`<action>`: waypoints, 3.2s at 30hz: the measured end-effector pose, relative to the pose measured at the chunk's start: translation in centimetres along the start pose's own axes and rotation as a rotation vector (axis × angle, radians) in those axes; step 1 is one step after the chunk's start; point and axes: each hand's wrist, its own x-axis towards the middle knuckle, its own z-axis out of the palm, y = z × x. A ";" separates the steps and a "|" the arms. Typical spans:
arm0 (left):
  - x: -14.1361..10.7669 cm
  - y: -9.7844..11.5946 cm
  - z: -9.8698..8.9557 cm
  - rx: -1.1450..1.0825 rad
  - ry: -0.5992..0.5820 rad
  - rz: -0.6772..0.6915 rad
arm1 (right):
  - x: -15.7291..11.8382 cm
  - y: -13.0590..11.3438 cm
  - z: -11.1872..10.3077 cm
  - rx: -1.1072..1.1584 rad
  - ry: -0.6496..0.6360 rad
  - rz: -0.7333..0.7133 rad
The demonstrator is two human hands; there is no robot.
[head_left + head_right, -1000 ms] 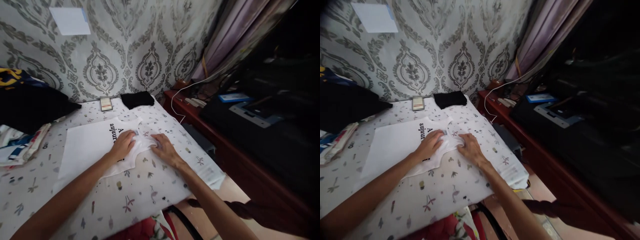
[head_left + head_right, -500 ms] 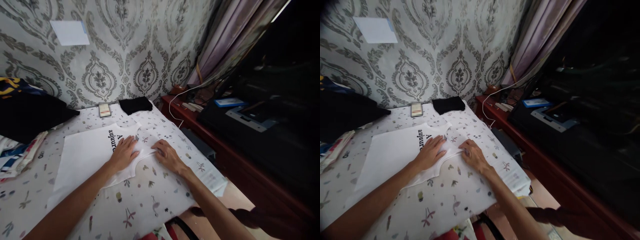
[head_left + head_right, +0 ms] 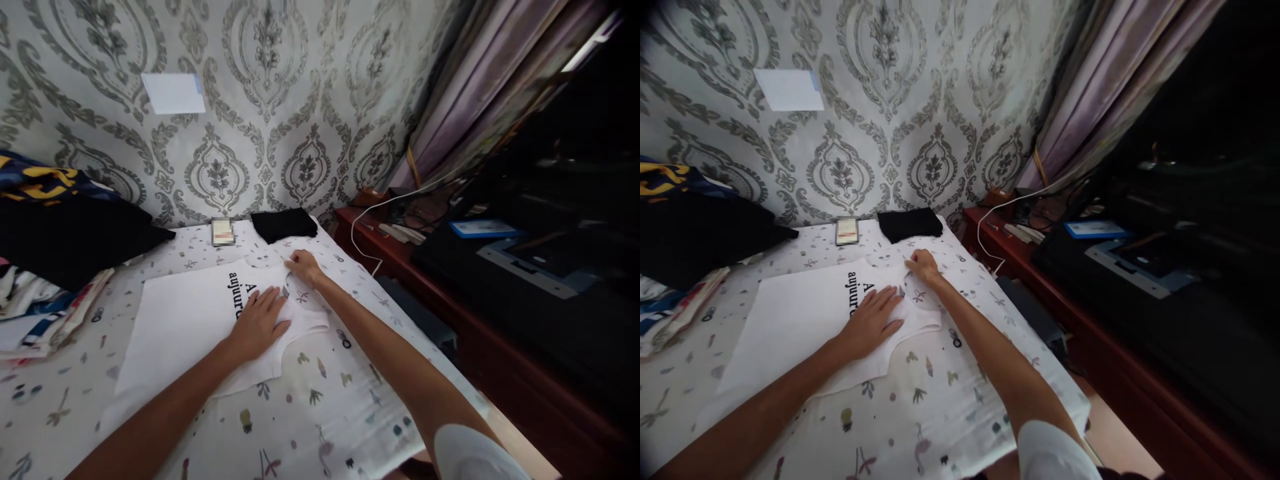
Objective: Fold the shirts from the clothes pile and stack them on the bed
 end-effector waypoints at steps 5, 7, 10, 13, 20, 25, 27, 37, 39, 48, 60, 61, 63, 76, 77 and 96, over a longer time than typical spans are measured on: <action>0.0 -0.1 0.1 -0.022 -0.008 -0.015 | -0.2 -0.2 -0.1 -0.049 0.059 0.001; 0.0 -0.1 0.0 -0.014 -0.006 -0.005 | -0.5 -0.3 0.0 -0.107 0.068 0.026; 0.0 0.0 0.0 0.013 -0.028 -0.004 | -0.7 -0.4 0.4 -0.190 0.046 0.052; -0.1 0.3 0.0 0.014 -0.059 -0.014 | -0.6 -0.4 0.6 -0.232 0.025 0.054; 1.2 -3.7 -3.7 -0.206 0.009 -0.163 | -0.9 0.7 0.1 -0.042 0.051 0.046; 0.8 -12.2 -8.8 0.146 -0.012 -0.497 | -2.6 1.1 -0.7 -0.029 0.139 -0.123; -0.7 -15.0 -10.0 0.253 -0.079 -0.558 | -3.4 0.7 -0.8 -0.071 0.130 -0.263; -4.7 -18.9 -11.6 0.338 -0.062 -0.454 | -5.7 -0.7 1.1 -0.302 -0.331 -0.548; -4.4 -19.2 -11.6 0.354 -0.052 -0.437 | -5.8 -0.8 1.0 -0.326 -0.346 -0.538; -5.9 -23.6 -14.2 0.266 -0.287 -0.552 | -3.9 -6.6 2.7 -0.291 -0.412 -0.695; -5.6 -12.3 -7.6 0.213 -0.080 -0.432 | -3.0 -7.4 6.6 -0.326 -0.390 -0.691; -5.6 -11.8 -6.9 0.192 -0.108 -0.438 | -3.0 -7.3 6.6 -0.329 -0.391 -0.690; -6.1 -12.0 -6.5 0.199 -0.154 -0.525 | -3.0 -7.3 6.6 -0.329 -0.395 -0.686; -9.7 -16.4 -9.3 0.297 -0.158 -0.766 | -4.7 -9.1 5.3 -0.326 -0.370 -0.647; -9.7 -16.4 -9.2 0.300 -0.159 -0.768 | -5.6 -9.5 5.3 -0.324 -0.355 -0.633; -8.8 -15.6 -10.1 0.250 -0.167 -0.755 | -17.0 0.1 -3.3 -0.296 -0.006 -0.290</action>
